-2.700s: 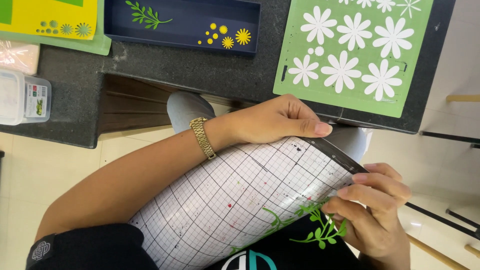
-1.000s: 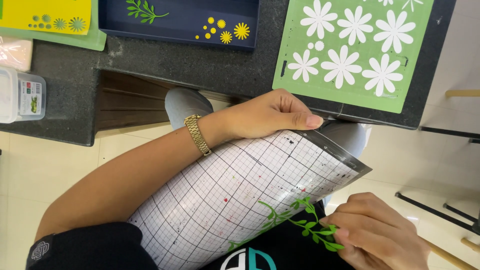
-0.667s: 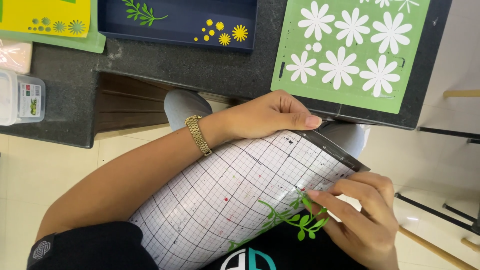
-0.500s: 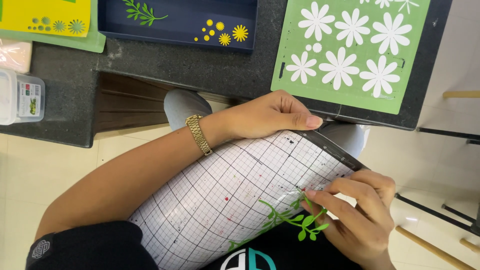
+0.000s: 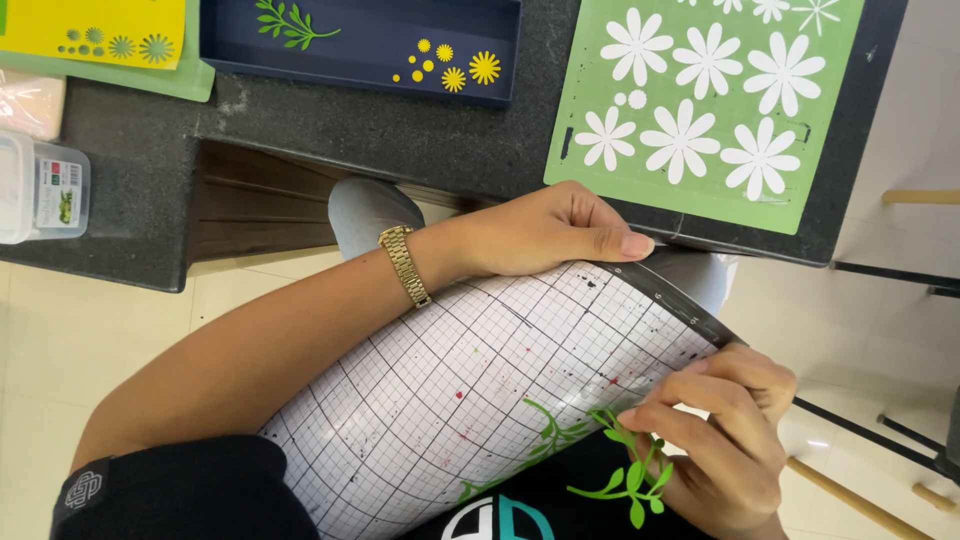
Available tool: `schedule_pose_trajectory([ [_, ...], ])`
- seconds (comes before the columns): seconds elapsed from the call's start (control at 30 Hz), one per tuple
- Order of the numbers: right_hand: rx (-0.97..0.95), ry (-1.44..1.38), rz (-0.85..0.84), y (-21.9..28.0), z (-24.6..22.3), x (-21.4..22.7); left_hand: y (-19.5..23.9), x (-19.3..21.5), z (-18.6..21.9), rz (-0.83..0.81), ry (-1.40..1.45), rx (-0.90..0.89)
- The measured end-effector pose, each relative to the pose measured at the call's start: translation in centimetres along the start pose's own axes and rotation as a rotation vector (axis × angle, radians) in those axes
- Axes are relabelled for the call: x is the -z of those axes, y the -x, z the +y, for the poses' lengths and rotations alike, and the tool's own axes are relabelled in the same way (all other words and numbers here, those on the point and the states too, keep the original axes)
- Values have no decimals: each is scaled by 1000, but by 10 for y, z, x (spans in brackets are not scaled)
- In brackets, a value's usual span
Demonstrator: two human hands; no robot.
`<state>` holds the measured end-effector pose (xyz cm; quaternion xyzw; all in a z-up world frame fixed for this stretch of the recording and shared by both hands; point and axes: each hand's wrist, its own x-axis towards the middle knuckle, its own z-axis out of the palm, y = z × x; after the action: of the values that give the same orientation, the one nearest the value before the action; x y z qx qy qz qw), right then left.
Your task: Peeling green leaf-shaped paper cutouts from a sticky cutting mat and placing them into a blue tray.
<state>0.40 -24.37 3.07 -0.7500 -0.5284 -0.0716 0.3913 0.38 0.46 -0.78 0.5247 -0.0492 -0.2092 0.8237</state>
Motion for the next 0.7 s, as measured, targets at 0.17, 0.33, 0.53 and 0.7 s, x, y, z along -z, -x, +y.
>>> schedule_pose_trajectory([
  [0.17, -15, -42, 18, 1, -2, -1, 0, 2, -1, 27, -5, 30],
  [0.33, -24, -87, 22, 5, -4, 2, 1, 5, -5, 36, -11, 34],
  [0.53, -114, -125, 58, 14, -3, 1, 2, 17, -12, 40, -43, 33],
  [0.7, -284, -365, 130, 26, 15, 5, 4, 48, -2, 103, -304, 64],
])
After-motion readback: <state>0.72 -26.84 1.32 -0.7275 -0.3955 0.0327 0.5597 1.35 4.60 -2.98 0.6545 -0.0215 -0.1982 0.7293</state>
